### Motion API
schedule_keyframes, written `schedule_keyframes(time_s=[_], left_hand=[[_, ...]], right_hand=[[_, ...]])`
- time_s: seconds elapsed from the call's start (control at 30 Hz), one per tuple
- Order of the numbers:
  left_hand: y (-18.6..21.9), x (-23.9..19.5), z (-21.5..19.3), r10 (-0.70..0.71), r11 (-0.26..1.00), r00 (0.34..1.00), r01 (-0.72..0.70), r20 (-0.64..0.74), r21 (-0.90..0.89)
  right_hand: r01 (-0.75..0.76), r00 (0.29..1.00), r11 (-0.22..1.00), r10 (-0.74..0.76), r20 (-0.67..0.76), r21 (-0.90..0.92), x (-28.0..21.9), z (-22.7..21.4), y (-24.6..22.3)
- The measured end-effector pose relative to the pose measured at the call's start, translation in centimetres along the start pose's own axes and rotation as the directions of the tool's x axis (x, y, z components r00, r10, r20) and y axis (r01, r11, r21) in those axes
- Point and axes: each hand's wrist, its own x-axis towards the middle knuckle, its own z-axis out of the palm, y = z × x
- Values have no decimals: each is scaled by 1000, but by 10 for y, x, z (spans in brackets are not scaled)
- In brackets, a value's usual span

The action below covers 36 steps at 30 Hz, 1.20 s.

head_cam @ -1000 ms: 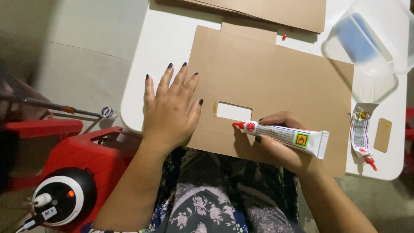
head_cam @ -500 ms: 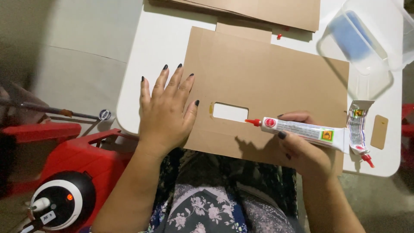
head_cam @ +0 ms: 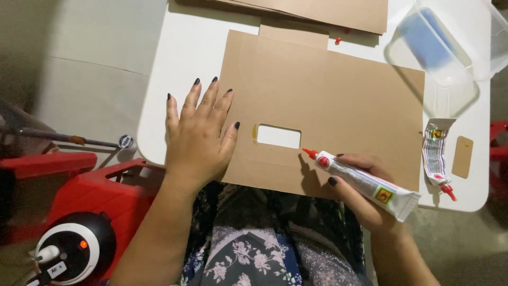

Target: The person applies adhesive to cardboard components and assembles them by hand, pressing pieces together to secure the bonds.

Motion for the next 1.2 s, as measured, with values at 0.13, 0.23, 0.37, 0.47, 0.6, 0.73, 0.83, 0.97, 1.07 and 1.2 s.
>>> schedule_keyframes(time_s=[0.13,0.23,0.37,0.47,0.6,0.73,0.83,0.97,1.07,1.2], left_hand=[[-1,0,1,-4,1000,1000,4,25,-1],[4,-2,-1,-11,1000,1000,11,26,-9],[53,-12,-24,45,905,971,-139,-235,-402],[99,-28,-18,143,373,987,10,68,-928],[133,-39,14,338,-271,838,523,428,-808],[127,-32,22,305,-349,881,457,362,-818],[109,-22,5,293,-193,826,544,481,-817],[67,-8,-14,217,169,885,381,411,-909],[36,2,-20,101,322,923,324,372,-890],[12,18,-27,-58,492,973,222,223,-842]], right_hand=[[158,987,970,-162,-5,-185,-1,2,-2],[254,929,965,-260,-263,-59,-13,-1,20],[481,745,765,-614,-261,-428,-8,3,11],[535,720,657,-683,-120,-530,-11,11,-7],[458,794,582,-608,14,-672,-6,25,-36],[477,794,587,-607,35,-654,-4,-15,-32],[323,852,609,-521,-58,-725,-11,-83,-7],[-338,940,376,185,-288,-863,-3,-142,-1],[-516,816,301,457,-354,-802,11,-145,0],[-599,749,334,555,-361,-728,22,-141,-10]])
